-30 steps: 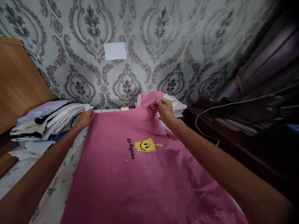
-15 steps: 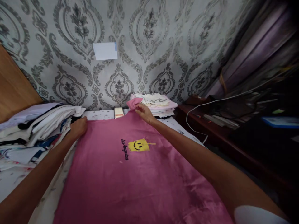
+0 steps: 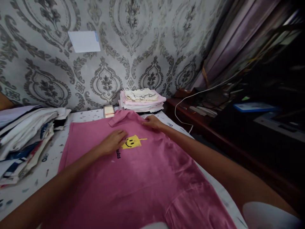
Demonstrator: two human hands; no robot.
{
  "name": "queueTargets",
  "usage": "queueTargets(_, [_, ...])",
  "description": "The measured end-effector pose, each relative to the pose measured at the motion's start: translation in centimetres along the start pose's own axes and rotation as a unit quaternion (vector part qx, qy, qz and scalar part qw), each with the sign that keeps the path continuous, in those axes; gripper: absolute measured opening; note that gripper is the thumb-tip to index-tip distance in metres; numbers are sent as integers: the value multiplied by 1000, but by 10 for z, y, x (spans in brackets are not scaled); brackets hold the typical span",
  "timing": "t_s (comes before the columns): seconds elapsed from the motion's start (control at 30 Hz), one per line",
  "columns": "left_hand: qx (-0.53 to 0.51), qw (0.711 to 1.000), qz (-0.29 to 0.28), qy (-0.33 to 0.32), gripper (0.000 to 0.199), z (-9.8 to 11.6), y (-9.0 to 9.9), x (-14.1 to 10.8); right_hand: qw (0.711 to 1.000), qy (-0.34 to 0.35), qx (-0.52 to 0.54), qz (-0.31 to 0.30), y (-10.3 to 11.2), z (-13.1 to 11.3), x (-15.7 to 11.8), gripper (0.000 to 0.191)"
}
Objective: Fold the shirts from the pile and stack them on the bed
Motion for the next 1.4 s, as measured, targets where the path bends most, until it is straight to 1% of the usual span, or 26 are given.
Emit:
queueTargets(0.03, [2,1000,4,-1,32,2,-4,8,1000,-11,12,-9,-2,5,1,13])
queueTargets(0.13, [24,999,20,-22,34,5,-15,32,997,-24,71,-22,-4,11,7,23])
queueTargets(0.2, [42,998,32,-40,35,9,-21,45,993,-19,117,-30,0,9,14,30])
queueTargets(0.27, [57,997,39,-44,37,13,-26,57,986,-4,163,-29,9,6,22,35])
queueTargets(0.37, [70,996,33,-31,42,18,-30,71,974,31,224,4,26,2,31,32])
queueTargets(0.5, [83,997,-3,-6,47,18,-36,89,958,85,263,82,47,1,35,23])
queueTargets(0.6, [81,996,-28,34,52,10,-40,101,948,122,261,137,59,4,32,13])
queueTargets(0.7, [65,996,-33,57,57,4,-41,113,957,140,172,187,70,9,29,5])
queueTargets(0.8, [77,992,-45,84,58,1,-43,120,966,123,82,212,72,14,25,8])
queueTargets(0.87, [93,990,-53,95,58,1,-45,123,966,113,68,222,66,14,16,14])
queueTargets(0.9, [98,989,-52,95,58,1,-46,124,967,124,55,217,58,10,7,18])
queueTargets(0.93, [100,990,-47,93,57,2,-46,124,968,150,36,196,47,3,-3,21])
queueTargets(0.97, [101,990,-39,88,56,2,-47,124,969,186,15,159,31,-6,-16,23])
queueTargets(1.03, [104,991,-26,75,52,3,-48,123,963,262,-30,53,-6,-22,-46,27])
queueTargets(1.07, [106,992,-24,69,51,3,-48,122,959,277,-49,14,-22,-24,-61,30])
queueTargets(1.1, [110,992,-24,65,50,3,-49,122,959,274,-68,-6,-33,-23,-73,34])
queueTargets(1.13, [114,991,-25,61,50,2,-49,121,961,260,-89,-15,-38,-19,-82,36])
queueTargets(1.2, [119,991,-24,60,50,2,-48,118,967,215,-134,-8,-36,-6,-91,36])
queueTargets(1.23, [120,991,-22,62,50,2,-47,117,970,193,-150,-1,-29,1,-92,35])
queueTargets(1.3, [125,989,-25,75,50,1,-45,114,976,149,-155,25,-7,17,-89,32])
queueTargets(1.4, [132,986,-35,97,50,8,-45,109,991,39,-62,109,35,48,-74,29])
Point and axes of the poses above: each hand's wrist, its own x-axis towards the middle knuckle, its own y-axis out of the back of the hand, z = x × y, the point moved 7 cm from there along x, towards the middle knuckle, and after that the axes turned 14 degrees about x, right-handed, at the moved point
